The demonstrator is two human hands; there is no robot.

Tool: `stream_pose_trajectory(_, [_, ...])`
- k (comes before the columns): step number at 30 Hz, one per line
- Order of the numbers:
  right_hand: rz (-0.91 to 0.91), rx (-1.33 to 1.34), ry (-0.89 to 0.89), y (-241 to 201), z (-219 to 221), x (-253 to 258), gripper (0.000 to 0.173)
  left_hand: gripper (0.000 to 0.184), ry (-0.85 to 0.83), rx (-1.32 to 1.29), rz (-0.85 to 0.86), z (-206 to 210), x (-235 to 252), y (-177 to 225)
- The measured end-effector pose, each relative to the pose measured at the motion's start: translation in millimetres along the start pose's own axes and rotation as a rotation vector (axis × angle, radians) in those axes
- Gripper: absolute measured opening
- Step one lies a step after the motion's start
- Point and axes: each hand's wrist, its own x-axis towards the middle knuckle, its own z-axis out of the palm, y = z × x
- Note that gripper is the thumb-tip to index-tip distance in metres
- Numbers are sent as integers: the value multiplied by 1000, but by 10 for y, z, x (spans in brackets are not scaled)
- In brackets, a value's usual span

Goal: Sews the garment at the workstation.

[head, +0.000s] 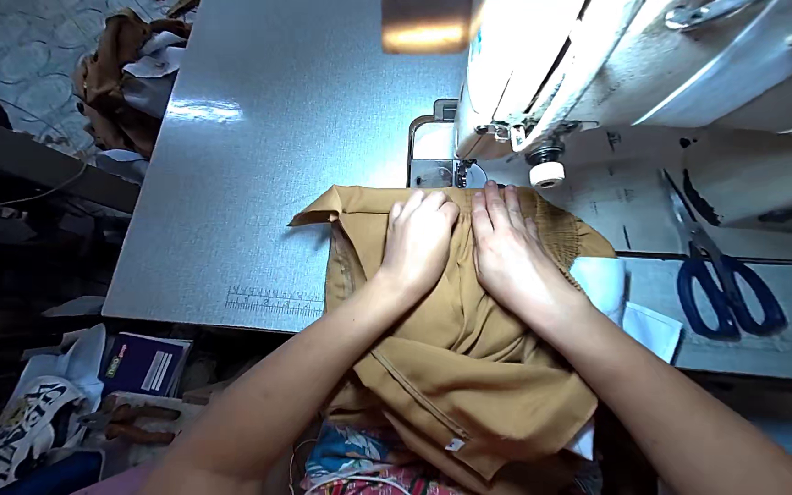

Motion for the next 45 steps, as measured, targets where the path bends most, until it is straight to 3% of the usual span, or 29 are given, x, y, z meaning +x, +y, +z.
stream_pose_trajectory(6, [-71,-7,-9,124,-35,99,57,12,147,-158,32,144,101,-220])
stream_pose_trajectory(36, [48,-28,-67,-1,-52,137,55,17,108,-174,17,141,153,-238])
stream_pose_trajectory(45, [-19,-19,-11,26,-73,68,56,17,121,-183,3,138,164,-222])
